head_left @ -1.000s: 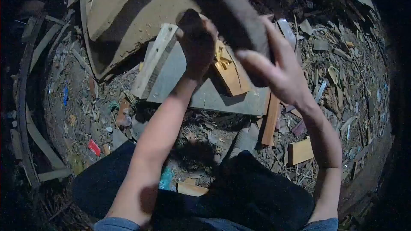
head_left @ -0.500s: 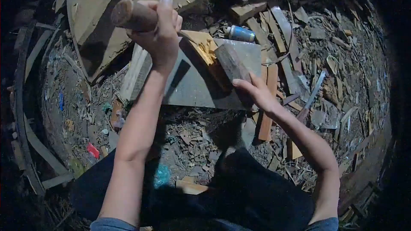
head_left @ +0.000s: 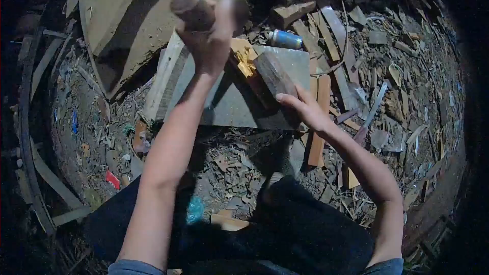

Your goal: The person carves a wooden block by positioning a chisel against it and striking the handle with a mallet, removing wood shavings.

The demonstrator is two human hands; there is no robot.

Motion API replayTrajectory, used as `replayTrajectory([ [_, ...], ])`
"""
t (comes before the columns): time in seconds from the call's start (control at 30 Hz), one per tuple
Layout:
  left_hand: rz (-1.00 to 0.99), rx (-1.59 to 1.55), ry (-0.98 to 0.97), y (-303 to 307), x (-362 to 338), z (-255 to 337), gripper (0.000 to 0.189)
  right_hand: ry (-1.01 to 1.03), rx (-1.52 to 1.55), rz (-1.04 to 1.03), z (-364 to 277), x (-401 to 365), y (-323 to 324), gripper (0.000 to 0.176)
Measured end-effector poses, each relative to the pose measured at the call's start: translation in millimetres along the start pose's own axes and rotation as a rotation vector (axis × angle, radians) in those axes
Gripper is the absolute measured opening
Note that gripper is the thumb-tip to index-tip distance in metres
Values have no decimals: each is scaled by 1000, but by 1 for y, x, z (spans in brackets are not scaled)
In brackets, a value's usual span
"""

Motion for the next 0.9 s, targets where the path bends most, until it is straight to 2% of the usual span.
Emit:
replayTrajectory([
  [0.17,-48,119,-29,0,-2,-10,18,16,-51,29,-1,0,1,62],
  [0.23,0,-42,-16,-1,-6,-3,18,-9,-65,22,2,1,2,63],
  [0.67,62,-168,0,3,-9,-4,18,25,-93,17,-5,0,-1,67],
  [0.77,77,-140,23,1,-7,-7,20,35,-101,22,3,4,2,67],
  [0.87,23,93,0,-2,-4,-18,27,15,-84,21,4,2,3,66],
  [0.9,-29,181,37,-4,-4,-25,17,8,-67,20,2,3,3,66],
])
Point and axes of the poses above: each hand's wrist, its own x-axis towards the middle knuckle, its own y-axis out of the back of the hand, z = x × y, the point moved 3 cm from there along x, towards the middle knuckle, and after that the axes turned 15 degrees about -z, right-handed, at the moved point
